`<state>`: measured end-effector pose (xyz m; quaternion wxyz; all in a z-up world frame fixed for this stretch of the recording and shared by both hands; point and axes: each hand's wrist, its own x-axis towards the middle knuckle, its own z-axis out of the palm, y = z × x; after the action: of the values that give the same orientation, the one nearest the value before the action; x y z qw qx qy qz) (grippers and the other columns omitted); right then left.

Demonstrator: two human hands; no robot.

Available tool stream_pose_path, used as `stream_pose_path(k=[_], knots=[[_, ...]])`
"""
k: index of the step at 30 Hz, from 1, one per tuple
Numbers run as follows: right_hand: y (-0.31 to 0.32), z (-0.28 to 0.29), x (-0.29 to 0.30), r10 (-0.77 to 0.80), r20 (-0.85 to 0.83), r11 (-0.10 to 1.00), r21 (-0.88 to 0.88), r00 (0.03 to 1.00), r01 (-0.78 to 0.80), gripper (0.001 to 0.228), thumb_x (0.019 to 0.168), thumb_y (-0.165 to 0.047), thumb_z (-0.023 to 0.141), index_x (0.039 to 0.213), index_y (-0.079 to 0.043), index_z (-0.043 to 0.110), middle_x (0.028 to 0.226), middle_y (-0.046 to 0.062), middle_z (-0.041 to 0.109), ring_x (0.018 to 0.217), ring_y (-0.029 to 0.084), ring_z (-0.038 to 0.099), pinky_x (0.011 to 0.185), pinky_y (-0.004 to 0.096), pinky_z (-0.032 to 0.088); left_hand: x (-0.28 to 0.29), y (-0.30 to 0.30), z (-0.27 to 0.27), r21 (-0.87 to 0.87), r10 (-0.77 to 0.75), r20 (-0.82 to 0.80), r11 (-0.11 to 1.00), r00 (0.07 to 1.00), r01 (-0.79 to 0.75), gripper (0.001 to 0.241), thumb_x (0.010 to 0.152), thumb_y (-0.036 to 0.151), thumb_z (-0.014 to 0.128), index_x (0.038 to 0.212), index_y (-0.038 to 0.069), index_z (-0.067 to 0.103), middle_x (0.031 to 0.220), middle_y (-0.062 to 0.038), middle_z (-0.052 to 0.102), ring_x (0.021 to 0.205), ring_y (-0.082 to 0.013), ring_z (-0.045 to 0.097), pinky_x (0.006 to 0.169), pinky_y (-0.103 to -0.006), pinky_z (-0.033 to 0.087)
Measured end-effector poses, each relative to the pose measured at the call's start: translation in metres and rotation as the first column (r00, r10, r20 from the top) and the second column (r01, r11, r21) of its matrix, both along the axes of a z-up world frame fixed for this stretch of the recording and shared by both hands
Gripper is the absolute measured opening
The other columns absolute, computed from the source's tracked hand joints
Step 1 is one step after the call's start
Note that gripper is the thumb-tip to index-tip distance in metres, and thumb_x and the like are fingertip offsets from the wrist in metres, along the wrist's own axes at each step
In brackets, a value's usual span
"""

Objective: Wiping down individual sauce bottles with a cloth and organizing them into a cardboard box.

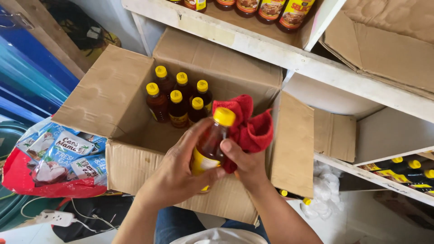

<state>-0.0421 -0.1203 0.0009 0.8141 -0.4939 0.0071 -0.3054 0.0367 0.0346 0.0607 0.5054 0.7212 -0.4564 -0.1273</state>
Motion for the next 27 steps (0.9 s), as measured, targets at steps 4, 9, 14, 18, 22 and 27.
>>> stream_pose_path(k=[4,9,14,18,22,27], knots=[[-0.005,-0.001,0.001,0.159,0.030,0.985,0.064,0.987,-0.161,0.051,0.079,0.004,0.079,0.127,0.000,0.061,0.110,0.012,0.073,0.097,0.022,0.070,0.086,0.033,0.058,-0.013,-0.006,-0.005,0.175,0.146,0.223,0.967,0.964,-0.187,0.089,0.068,0.030,0.091,0.149,0.030,0.053,0.115,-0.010,0.066,0.088,-0.0259,0.071,0.073,-0.0396,0.059],[-0.005,0.005,-0.003,0.216,0.014,0.962,0.165,0.976,-0.216,0.047,0.084,0.001,0.080,0.127,0.001,0.063,0.115,0.012,0.072,0.102,0.024,0.068,0.090,0.035,0.056,-0.023,-0.003,-0.014,-0.016,0.275,0.498,0.951,0.822,-0.309,0.078,0.071,0.027,0.091,0.139,0.009,0.057,0.124,-0.012,0.064,0.105,-0.0288,0.066,0.090,-0.0425,0.053],[-0.010,-0.010,-0.008,0.293,0.100,0.936,0.173,0.951,-0.307,0.057,0.080,-0.001,0.080,0.133,0.004,0.059,0.118,0.016,0.071,0.104,0.030,0.067,0.096,0.041,0.053,0.011,0.035,-0.006,0.263,-0.008,-0.085,0.964,0.996,0.030,0.075,0.067,0.034,0.086,0.130,0.010,0.054,0.102,-0.007,0.080,0.081,-0.0202,0.079,0.067,-0.0334,0.062],[-0.016,-0.017,-0.003,0.366,0.328,0.889,0.153,0.871,-0.431,0.068,0.084,-0.002,0.082,0.146,0.000,0.052,0.132,0.018,0.067,0.115,0.036,0.066,0.104,0.050,0.053,0.020,0.037,-0.051,-0.343,-0.513,-0.755,0.840,0.408,0.422,0.091,0.077,-0.008,0.078,0.154,-0.007,0.029,0.122,-0.024,0.067,0.101,-0.0281,0.071,0.081,-0.0320,0.061],[-0.014,-0.003,0.000,0.377,0.306,0.892,0.134,0.874,-0.431,0.055,0.087,-0.011,0.087,0.133,0.003,0.059,0.126,0.016,0.068,0.110,0.026,0.064,0.103,0.044,0.053,0.004,0.037,-0.040,-0.254,-0.383,-0.813,0.911,0.439,0.323,0.079,0.076,-0.001,0.081,0.145,-0.008,0.044,0.117,-0.020,0.069,0.092,-0.0215,0.068,0.077,-0.0294,0.059],[-0.011,-0.014,-0.003,0.228,0.046,0.947,0.223,0.973,-0.233,0.053,0.085,-0.001,0.079,0.134,0.001,0.059,0.122,0.013,0.070,0.108,0.024,0.067,0.098,0.038,0.053,-0.016,0.036,-0.030,0.207,0.227,0.263,0.936,0.938,-0.284,0.090,0.062,0.026,0.087,0.143,0.009,0.052,0.122,-0.011,0.075,0.089,-0.0274,0.081,0.065,-0.0368,0.065]])
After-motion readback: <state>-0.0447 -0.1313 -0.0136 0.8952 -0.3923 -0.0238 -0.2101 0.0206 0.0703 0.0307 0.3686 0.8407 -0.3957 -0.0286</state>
